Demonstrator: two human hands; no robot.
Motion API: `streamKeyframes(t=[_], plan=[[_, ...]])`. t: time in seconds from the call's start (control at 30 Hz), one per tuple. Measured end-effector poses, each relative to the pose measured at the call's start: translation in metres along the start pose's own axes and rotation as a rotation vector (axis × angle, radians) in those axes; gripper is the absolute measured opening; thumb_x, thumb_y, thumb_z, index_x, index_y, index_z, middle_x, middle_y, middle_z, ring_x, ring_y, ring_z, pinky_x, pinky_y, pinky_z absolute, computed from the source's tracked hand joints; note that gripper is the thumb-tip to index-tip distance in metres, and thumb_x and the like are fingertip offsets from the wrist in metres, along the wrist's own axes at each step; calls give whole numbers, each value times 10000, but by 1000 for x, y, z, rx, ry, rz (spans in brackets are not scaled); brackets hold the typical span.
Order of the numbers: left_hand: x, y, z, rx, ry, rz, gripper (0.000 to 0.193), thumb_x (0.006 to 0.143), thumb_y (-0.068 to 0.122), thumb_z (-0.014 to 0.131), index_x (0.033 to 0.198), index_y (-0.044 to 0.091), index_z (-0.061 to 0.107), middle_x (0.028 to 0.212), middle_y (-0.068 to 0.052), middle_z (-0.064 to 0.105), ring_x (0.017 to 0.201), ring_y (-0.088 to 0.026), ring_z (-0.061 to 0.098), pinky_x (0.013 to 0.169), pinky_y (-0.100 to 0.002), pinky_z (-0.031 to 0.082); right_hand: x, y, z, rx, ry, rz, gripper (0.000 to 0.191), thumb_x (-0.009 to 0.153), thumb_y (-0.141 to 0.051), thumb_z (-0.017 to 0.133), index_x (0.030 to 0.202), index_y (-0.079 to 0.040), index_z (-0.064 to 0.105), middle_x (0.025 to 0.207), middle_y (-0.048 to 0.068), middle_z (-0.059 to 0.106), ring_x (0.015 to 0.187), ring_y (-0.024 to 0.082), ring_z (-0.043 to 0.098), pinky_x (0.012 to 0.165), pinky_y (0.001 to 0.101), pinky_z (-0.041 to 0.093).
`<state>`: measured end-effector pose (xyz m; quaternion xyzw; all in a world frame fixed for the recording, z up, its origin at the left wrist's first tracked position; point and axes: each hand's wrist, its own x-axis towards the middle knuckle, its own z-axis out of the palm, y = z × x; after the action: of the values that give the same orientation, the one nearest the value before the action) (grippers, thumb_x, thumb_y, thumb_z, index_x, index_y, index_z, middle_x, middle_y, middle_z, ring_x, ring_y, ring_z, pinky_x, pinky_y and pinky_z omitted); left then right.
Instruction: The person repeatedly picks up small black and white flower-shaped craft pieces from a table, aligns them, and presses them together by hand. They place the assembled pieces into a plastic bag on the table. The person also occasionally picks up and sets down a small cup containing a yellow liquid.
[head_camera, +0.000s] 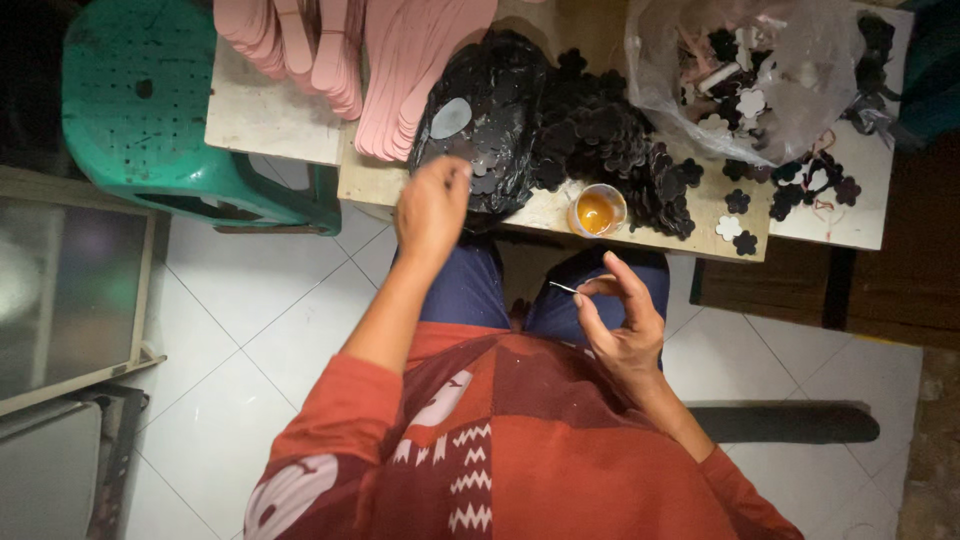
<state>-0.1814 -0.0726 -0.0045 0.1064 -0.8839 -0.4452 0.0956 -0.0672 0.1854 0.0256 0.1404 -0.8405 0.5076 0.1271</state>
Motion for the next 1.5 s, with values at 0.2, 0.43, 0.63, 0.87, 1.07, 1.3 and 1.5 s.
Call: streamKeyframes(t=[0.2, 0.43, 0.63, 0.87, 1.07, 1.3, 1.5], plan=[[38, 7, 9, 299, 125, 75, 246, 746, 223, 838, 931, 80, 761, 973, -159, 652, 979, -376, 607, 846, -474, 488, -2, 0, 2, -30, -1, 17, 634, 901, 64, 745, 1478, -17, 497, 982, 74, 726, 933, 129, 699, 887, 269, 552], [42, 11, 9, 147, 144, 82, 147, 765, 156, 846, 857, 111, 740, 938, -96, 720, 903, -323, 669, 797, -452, 521, -2, 2, -3, -7, -11, 48, 640, 912, 58, 733, 1498, -16, 488, 990, 69, 720, 955, 131, 696, 964, 288, 543], [39, 10, 5, -499, -121, -162, 278, 898, 159, 748, 1159, 63, 750, 927, -24, 786, 818, -91, 681, 752, -281, 535, 1, 5, 1, 22, -24, 133, 640, 906, 43, 741, 1489, -16, 483, 1004, 73, 726, 961, 130, 694, 914, 267, 545], [-20, -6, 25, -837, -423, -114, 273, 1056, 152, 596, 1267, 20, 710, 1103, 16, 755, 988, -41, 653, 900, -195, 506, 15, -3, 15, 229, 116, 100, 661, 971, 80, 698, 1560, -3, 410, 1075, 77, 671, 1030, 138, 652, 997, 272, 522], [-110, 14, 46, -745, -845, -162, 268, 1067, 133, 598, 1272, 0, 710, 945, -17, 666, 819, -75, 544, 732, -258, 479, 37, -12, 32, 31, 240, -132, 658, 1000, 94, 672, 1571, -14, 363, 1158, 105, 639, 1017, 140, 651, 954, 254, 551], [-100, 20, 19, -909, -851, -311, 336, 1040, 139, 572, 1335, 14, 675, 1132, -51, 758, 1008, -105, 711, 874, -234, 576, 63, -1, -2, 325, 244, 212, 768, 996, 69, 691, 1634, 21, 265, 1050, 83, 686, 982, 124, 656, 964, 272, 544], [-100, 29, 15, -980, -647, -382, 396, 979, 67, 630, 1373, 27, 626, 1098, -56, 749, 907, -125, 712, 807, -255, 577, 51, -9, -24, 715, 78, 585, 812, 911, 50, 702, 1609, 41, 286, 952, 83, 715, 851, 111, 651, 793, 247, 525]])
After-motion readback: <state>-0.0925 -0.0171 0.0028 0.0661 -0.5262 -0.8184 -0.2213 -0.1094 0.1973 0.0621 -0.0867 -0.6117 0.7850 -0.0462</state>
